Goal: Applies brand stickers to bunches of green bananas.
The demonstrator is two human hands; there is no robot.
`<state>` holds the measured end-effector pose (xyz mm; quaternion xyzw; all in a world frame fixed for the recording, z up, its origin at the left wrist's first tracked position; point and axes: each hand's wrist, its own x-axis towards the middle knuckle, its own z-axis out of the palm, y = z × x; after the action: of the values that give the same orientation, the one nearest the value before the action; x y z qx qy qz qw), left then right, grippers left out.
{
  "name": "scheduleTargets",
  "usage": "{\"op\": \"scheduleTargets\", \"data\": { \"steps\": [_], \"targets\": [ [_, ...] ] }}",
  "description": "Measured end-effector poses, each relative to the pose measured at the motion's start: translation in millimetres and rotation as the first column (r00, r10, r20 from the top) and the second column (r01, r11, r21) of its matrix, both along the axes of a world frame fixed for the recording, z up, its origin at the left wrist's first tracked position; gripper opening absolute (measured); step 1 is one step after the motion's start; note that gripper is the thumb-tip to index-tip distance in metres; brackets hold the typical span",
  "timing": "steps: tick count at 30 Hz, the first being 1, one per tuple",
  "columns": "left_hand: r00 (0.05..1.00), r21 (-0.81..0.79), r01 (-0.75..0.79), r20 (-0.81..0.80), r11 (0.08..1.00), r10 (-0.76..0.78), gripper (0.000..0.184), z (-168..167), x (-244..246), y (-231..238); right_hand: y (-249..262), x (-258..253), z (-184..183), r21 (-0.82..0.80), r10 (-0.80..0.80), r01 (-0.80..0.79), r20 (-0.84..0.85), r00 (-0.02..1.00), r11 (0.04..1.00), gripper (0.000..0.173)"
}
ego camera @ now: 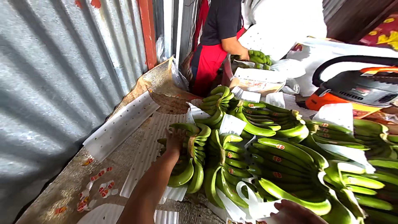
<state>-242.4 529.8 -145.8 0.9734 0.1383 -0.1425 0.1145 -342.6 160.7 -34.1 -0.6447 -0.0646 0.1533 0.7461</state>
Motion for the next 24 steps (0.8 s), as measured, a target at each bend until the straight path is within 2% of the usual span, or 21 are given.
{"op": "scheduleTargets", "data": {
  "steps": [4, 6, 7, 9, 10, 13, 17, 19, 20, 22, 24],
  "targets": [
    [0.983, -0.146, -0.079, 0.151, 0.986, 0.101, 0.059, 53, -11, -14, -16, 1, 9, 0.037, -0.015, 0.011, 0.111, 0.994, 0.999, 0.034],
    [0.937, -0.220, -0.018, 0.338, 0.975, 0.093, 0.040, 83, -19, -24, -25, 2, 17, 0.032, -0.075, 0.072, 0.098, 0.992, 0.997, 0.035],
    [0.888, -0.241, 0.032, 0.453, 0.970, 0.083, 0.032, 96, -21, -32, -27, 2, 23, 0.017, -0.123, 0.122, 0.074, 0.990, 0.992, 0.033],
    [0.730, -0.233, 0.177, 0.683, 0.956, 0.031, 0.021, 122, -25, -59, -27, 2, 32, -0.034, -0.212, 0.213, 0.026, 0.977, 0.976, 0.030],
    [0.662, -0.211, 0.271, 0.749, 0.939, -0.022, 0.018, 135, -27, -75, -27, 3, 33, -0.041, -0.258, 0.258, 0.013, 0.966, 0.965, 0.028],
    [0.576, -0.164, 0.569, 0.779, 0.806, -0.248, 0.016, 169, -39, -135, -35, 9, 26, 0.026, -0.355, 0.354, 0.040, 0.934, 0.935, 0.029],
    [0.542, -0.279, 0.818, 0.667, 0.502, -0.512, 0.018, 185, -58, -211, -52, 13, 27, 0.140, -0.441, 0.434, 0.019, 0.898, 0.890, 0.026],
    [0.439, -0.201, 0.881, 0.686, 0.429, -0.580, 0.023, 177, -64, -243, -64, 11, 30, 0.164, -0.472, 0.467, -0.009, 0.882, 0.869, 0.022],
    [0.354, -0.082, 0.897, 0.719, 0.434, -0.598, 0.024, 172, -66, -257, -69, 9, 34, 0.154, -0.484, 0.482, -0.027, 0.874, 0.862, 0.021],
    [0.198, 0.148, 0.874, 0.761, 0.462, -0.618, 0.010, 163, -68, -283, -83, 5, 39, 0.131, -0.492, 0.496, -0.063, 0.869, 0.859, 0.021],
    [0.093, 0.282, 0.831, 0.779, 0.479, -0.620, 0.011, 164, -69, -305, -99, 2, 43, 0.137, -0.484, 0.493, -0.095, 0.870, 0.859, 0.022]
  ]
}}
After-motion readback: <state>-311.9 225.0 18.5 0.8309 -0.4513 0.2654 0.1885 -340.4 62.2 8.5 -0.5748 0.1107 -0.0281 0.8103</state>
